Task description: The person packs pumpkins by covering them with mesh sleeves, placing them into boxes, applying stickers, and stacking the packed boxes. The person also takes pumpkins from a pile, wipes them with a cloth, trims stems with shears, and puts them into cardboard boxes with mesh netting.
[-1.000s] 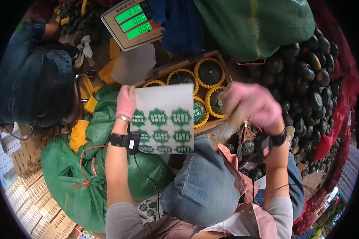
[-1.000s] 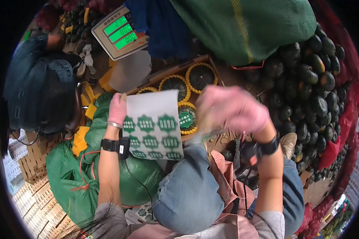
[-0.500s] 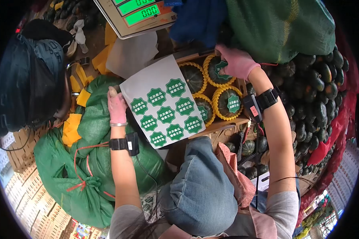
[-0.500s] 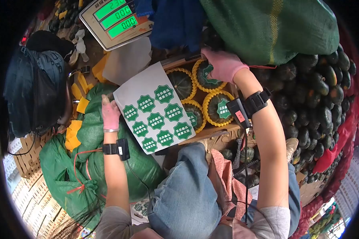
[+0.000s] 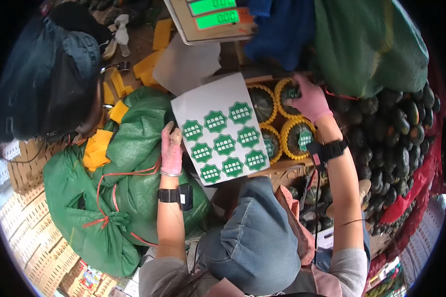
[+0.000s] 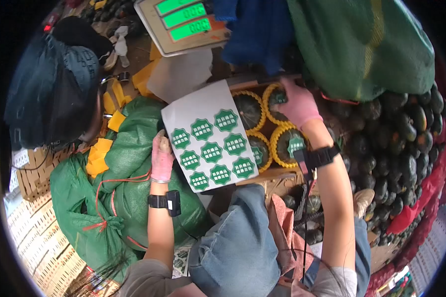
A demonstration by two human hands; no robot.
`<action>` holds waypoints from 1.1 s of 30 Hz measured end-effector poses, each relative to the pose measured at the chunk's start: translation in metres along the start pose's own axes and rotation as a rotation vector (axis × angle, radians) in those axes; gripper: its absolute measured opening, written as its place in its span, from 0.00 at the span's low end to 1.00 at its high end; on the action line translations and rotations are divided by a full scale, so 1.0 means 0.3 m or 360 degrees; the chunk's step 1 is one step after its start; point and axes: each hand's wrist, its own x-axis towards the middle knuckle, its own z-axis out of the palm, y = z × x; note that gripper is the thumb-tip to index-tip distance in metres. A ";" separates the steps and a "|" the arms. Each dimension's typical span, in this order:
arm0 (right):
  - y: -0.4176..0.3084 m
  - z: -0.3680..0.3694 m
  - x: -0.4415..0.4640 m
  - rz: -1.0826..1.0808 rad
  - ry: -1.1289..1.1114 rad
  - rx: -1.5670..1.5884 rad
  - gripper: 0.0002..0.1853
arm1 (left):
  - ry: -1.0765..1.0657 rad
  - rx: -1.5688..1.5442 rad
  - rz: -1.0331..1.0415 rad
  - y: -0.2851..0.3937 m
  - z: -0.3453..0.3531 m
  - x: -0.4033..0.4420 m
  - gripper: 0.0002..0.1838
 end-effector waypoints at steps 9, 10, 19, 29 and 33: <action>-0.214 0.123 -0.033 -0.0464 0.0087 0.0399 0.35 | 0.0012 -0.0119 0.0272 0.037 0.048 0.020 0.39; -0.232 0.130 -0.033 -0.0429 -0.0058 0.0436 0.36 | -0.0028 -0.0119 0.0278 0.034 0.036 0.024 0.38; -0.274 0.043 -0.089 -0.0242 -0.0290 0.0952 0.21 | -0.0373 0.1039 0.0594 0.193 0.053 -0.035 0.27; -0.263 -0.053 -0.217 -0.0774 -0.0065 0.0747 0.09 | -0.0527 0.0411 0.0400 0.316 0.087 -0.133 0.12; -0.251 -0.050 -0.294 -0.0771 -0.0047 0.0527 0.17 | -0.0343 0.0273 -0.0010 0.263 0.107 -0.205 0.07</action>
